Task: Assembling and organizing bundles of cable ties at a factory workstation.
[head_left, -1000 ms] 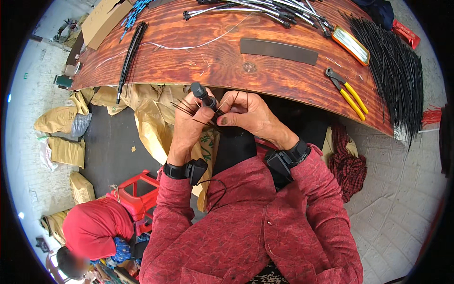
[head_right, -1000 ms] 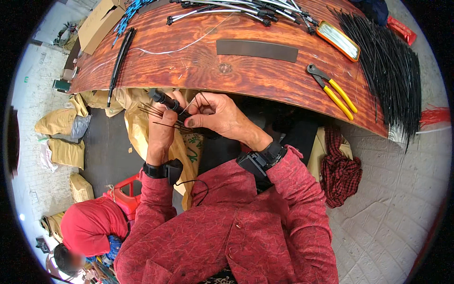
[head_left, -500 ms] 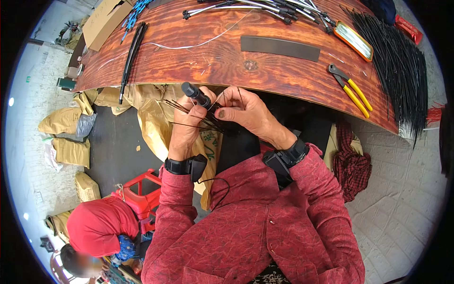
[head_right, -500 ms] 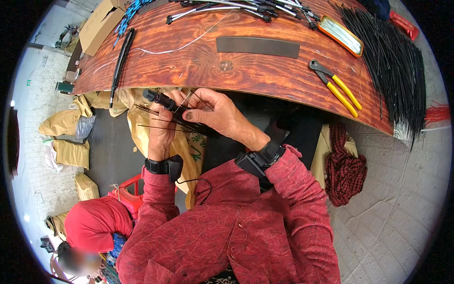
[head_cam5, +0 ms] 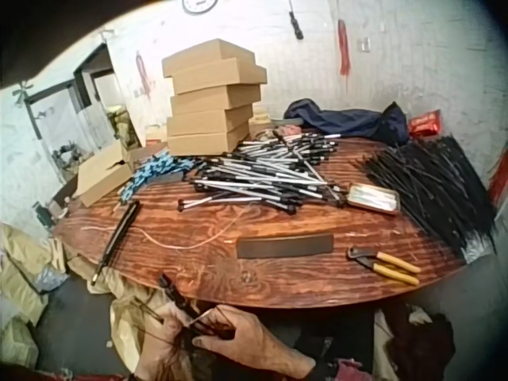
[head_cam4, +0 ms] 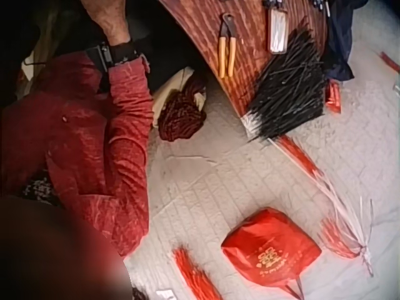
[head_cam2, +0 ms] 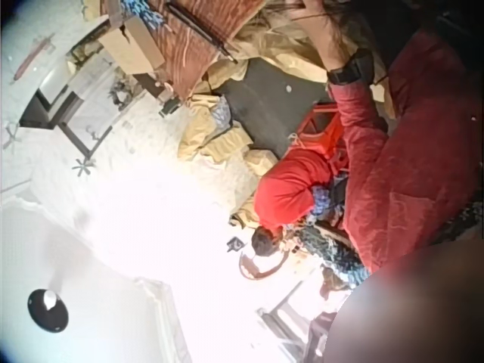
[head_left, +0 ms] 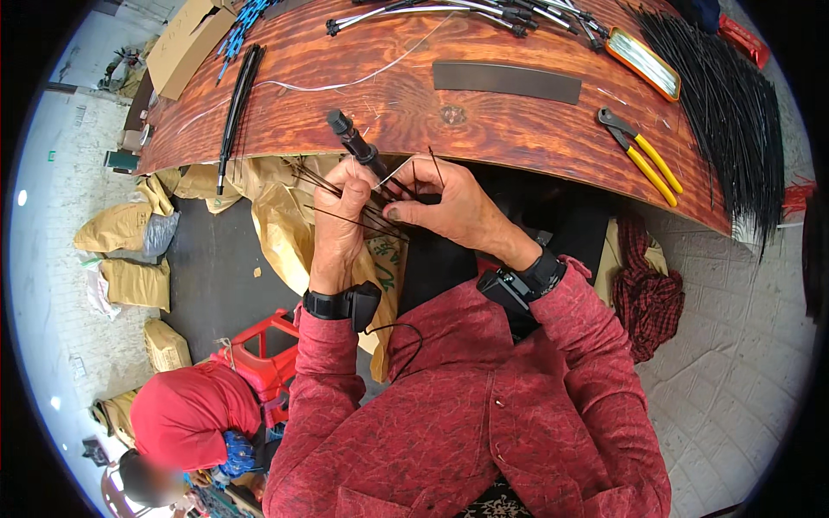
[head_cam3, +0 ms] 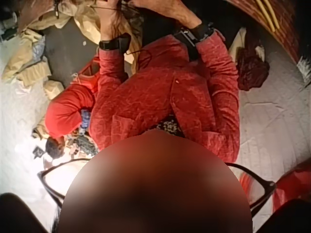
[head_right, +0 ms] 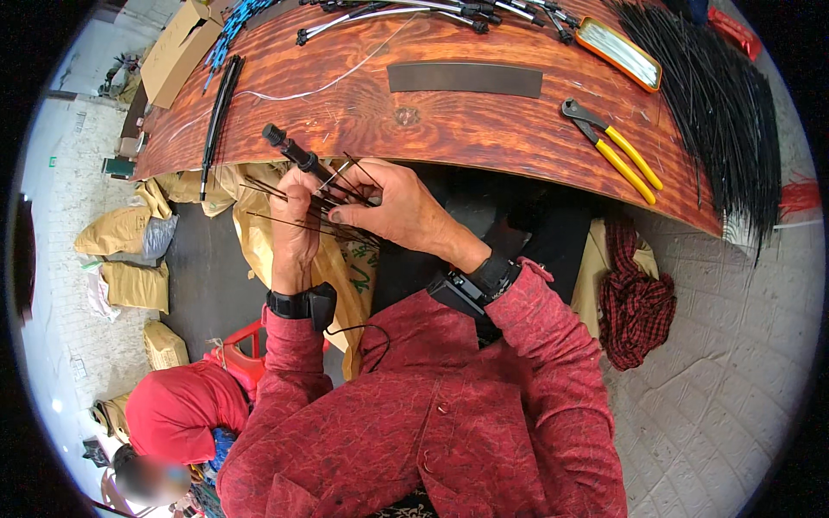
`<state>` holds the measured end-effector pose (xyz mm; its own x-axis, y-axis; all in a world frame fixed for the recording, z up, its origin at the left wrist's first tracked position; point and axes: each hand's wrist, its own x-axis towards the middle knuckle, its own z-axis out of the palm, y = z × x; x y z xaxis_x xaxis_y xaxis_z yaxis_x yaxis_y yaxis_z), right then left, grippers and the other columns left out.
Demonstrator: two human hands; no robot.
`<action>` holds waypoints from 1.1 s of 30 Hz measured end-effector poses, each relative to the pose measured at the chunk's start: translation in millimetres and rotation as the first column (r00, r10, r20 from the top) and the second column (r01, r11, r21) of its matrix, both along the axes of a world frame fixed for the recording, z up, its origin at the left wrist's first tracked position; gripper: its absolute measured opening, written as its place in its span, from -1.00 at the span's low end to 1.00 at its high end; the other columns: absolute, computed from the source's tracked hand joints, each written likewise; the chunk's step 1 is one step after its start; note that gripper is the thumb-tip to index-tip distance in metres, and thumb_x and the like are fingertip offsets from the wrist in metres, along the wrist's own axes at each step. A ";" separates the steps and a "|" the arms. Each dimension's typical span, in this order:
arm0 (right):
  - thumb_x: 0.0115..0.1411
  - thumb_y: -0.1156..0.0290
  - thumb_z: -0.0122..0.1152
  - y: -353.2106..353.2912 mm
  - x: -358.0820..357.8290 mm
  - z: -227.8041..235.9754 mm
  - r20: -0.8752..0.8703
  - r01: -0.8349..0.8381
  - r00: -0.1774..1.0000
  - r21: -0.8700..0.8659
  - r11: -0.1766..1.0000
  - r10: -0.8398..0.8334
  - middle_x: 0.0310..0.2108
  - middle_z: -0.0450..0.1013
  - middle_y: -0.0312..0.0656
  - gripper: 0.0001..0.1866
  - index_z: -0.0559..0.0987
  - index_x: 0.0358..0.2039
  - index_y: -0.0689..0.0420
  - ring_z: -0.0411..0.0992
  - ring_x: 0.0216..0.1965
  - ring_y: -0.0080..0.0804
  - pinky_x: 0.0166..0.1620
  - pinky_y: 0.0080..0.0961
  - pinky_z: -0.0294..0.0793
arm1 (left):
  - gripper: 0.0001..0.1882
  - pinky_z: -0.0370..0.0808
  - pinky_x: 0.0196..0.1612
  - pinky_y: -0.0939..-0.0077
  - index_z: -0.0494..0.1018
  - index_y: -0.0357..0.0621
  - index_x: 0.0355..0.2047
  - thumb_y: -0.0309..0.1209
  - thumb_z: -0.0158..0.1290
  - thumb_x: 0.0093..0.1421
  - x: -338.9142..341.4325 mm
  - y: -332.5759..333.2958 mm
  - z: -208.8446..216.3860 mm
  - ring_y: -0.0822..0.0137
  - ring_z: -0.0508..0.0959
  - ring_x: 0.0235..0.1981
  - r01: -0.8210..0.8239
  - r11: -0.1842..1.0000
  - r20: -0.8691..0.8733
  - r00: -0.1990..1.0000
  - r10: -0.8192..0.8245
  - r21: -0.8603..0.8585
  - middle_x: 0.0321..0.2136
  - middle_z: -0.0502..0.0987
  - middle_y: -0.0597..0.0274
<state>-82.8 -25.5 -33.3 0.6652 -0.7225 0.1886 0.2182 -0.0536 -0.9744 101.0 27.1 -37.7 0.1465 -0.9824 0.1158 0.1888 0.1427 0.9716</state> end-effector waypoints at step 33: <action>0.16 0.42 0.27 2.7 -3.0 -7.0 -0.034 0.009 0.999 -0.104 0.995 -0.013 -0.45 0.30 -0.42 -0.78 0.45 -0.27 0.25 0.22 -0.39 -0.71 -0.31 -0.66 0.28 | -0.64 0.32 -0.22 0.58 0.44 -0.21 -0.35 -0.12 0.15 0.17 -9.9 3.2 8.3 0.48 0.41 -0.32 0.092 0.994 -0.149 0.984 -0.100 -0.057 -0.33 0.47 0.24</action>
